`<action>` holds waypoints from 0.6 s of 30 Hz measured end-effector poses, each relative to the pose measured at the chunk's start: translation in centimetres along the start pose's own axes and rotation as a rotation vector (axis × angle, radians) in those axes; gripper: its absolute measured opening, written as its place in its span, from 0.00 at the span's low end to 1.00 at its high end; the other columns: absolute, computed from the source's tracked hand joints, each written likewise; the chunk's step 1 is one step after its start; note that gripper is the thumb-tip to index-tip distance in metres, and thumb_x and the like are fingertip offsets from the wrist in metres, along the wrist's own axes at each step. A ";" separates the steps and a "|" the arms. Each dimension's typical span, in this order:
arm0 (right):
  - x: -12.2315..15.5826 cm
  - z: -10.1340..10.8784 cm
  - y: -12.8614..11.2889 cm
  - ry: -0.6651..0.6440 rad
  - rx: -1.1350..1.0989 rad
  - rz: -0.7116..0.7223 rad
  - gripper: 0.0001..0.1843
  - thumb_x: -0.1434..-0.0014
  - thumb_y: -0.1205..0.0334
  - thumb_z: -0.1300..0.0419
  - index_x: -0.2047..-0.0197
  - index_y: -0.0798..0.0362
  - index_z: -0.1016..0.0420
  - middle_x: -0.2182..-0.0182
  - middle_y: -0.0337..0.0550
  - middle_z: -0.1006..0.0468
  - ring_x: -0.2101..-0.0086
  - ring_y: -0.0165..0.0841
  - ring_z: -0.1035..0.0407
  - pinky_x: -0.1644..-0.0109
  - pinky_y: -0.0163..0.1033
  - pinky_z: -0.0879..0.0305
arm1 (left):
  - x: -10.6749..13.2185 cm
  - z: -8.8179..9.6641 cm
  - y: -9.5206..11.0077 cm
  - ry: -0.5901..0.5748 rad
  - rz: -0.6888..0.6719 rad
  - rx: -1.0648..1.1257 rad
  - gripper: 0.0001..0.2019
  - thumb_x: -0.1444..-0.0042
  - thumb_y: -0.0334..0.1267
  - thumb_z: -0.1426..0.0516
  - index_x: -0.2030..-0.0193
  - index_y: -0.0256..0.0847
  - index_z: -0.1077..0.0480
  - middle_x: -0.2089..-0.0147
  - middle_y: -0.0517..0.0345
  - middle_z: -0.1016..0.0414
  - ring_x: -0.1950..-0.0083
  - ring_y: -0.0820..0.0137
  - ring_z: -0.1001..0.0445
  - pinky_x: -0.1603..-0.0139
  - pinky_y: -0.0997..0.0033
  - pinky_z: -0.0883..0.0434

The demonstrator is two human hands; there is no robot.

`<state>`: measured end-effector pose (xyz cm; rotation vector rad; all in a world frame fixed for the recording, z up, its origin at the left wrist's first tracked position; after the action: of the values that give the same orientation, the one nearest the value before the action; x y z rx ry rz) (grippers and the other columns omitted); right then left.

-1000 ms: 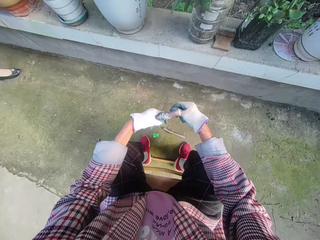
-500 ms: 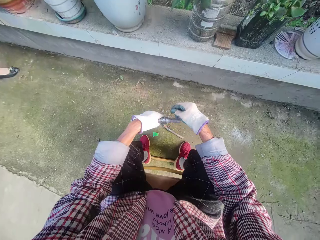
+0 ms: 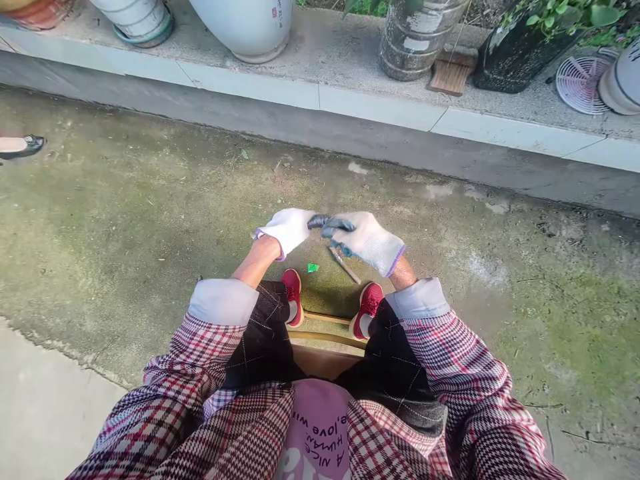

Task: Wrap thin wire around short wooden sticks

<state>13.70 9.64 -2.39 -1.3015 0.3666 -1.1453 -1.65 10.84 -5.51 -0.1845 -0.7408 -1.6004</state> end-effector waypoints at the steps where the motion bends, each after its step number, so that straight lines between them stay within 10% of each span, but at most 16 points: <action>1: -0.2 1.2 0.5 0.064 0.011 0.001 0.11 0.45 0.59 0.39 0.64 0.54 0.17 0.76 0.39 0.22 0.80 0.26 0.36 0.79 0.32 0.40 | 0.1 -0.8 0.7 -0.042 -0.060 -0.047 0.13 0.41 0.34 0.46 0.54 0.41 0.21 0.60 0.47 0.19 0.56 0.59 0.21 0.58 0.66 0.30; 6: -1.6 4.8 3.6 0.236 -0.007 -0.065 0.10 0.49 0.58 0.35 0.65 0.55 0.18 0.77 0.39 0.24 0.81 0.25 0.39 0.80 0.33 0.43 | 1.3 -2.6 3.6 -0.247 -0.268 0.288 0.11 0.45 0.32 0.42 0.57 0.38 0.22 0.70 0.55 0.24 0.73 0.71 0.28 0.71 0.72 0.32; 11: -1.7 1.3 2.1 0.104 -0.071 -0.052 0.12 0.47 0.57 0.38 0.64 0.56 0.19 0.74 0.40 0.23 0.80 0.26 0.34 0.76 0.35 0.35 | 0.3 0.7 0.7 0.057 -0.099 0.747 0.14 0.39 0.33 0.45 0.49 0.37 0.25 0.65 0.54 0.24 0.72 0.75 0.29 0.72 0.76 0.30; 14: -0.8 -1.6 0.0 -0.032 0.069 -0.026 0.11 0.45 0.59 0.40 0.65 0.55 0.18 0.74 0.40 0.22 0.78 0.27 0.32 0.74 0.35 0.35 | -0.1 1.6 -1.2 0.212 0.016 0.490 0.14 0.39 0.35 0.45 0.49 0.39 0.24 0.63 0.51 0.21 0.66 0.68 0.24 0.65 0.71 0.28; 18: -0.1 -1.5 -0.9 -0.002 0.200 0.003 0.09 0.43 0.60 0.40 0.66 0.53 0.18 0.77 0.38 0.23 0.78 0.28 0.33 0.73 0.35 0.39 | -0.4 -0.7 -0.2 0.009 -0.011 0.011 0.13 0.42 0.34 0.45 0.55 0.41 0.21 0.59 0.46 0.18 0.56 0.59 0.20 0.56 0.67 0.30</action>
<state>12.15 9.00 -2.08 -1.1260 0.2453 -1.1481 -1.52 10.82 -6.29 -0.1654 -0.7442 -1.6068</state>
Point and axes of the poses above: each hand's wrist, its own x-axis away from the middle knuckle, its own z-axis out of the back of the hand, y = z × x, the point moved 8 cm from there along -x, towards the middle knuckle
